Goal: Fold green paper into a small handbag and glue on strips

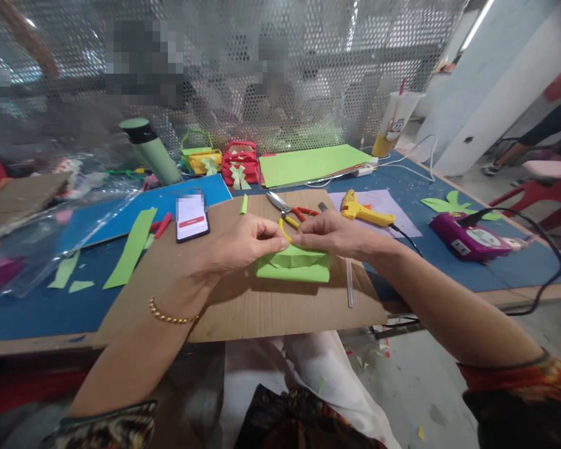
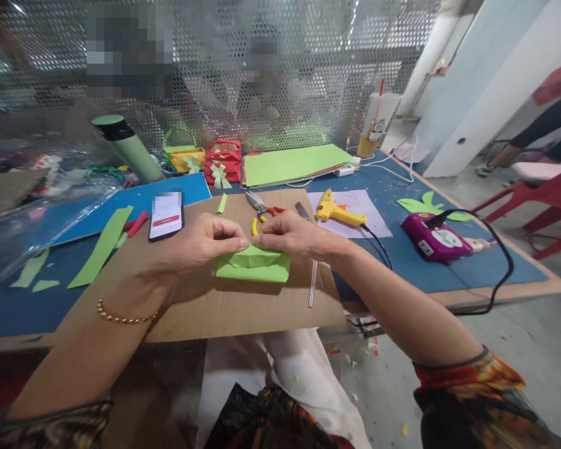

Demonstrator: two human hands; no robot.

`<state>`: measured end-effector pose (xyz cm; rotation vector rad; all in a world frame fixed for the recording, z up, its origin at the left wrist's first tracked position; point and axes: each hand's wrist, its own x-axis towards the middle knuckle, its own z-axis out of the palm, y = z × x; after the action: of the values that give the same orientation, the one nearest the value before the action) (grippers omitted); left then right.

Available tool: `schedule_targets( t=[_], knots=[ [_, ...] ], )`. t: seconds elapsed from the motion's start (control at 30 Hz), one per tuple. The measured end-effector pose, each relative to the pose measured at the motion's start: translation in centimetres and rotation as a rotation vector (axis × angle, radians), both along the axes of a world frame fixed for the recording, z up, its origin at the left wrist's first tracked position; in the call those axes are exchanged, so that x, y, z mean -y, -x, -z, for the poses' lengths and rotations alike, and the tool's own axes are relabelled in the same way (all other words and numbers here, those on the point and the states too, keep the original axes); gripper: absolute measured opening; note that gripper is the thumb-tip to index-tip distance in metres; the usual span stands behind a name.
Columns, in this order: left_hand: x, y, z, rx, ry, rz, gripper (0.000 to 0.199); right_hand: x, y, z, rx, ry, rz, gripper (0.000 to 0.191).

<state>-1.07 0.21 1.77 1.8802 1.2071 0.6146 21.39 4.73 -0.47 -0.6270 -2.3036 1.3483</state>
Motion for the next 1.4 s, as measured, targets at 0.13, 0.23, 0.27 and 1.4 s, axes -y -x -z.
schedule_targets(
  t=[0.13, 0.23, 0.27, 1.4],
  knots=[
    [0.1, 0.4, -0.7, -0.016, -0.089, -0.032, 0.026, -0.6, -1.0, -0.2, 0.035, -0.014, 0.036, 0.068],
    [0.2, 0.6, -0.9, -0.034, -0.11, -0.05, 0.026, -0.7, -1.0, -0.1, 0.04, 0.011, 0.049, 0.068],
    [0.2, 0.6, -0.9, -0.037, -0.113, -0.055, 0.026, -0.7, -0.9, -0.1, 0.035, 0.014, 0.049, 0.069],
    [0.2, -0.2, -0.1, -0.023, -0.119, -0.069, 0.027, -0.4, -0.2, -0.3, -0.018, -0.119, 0.093, 0.068]
  ],
)
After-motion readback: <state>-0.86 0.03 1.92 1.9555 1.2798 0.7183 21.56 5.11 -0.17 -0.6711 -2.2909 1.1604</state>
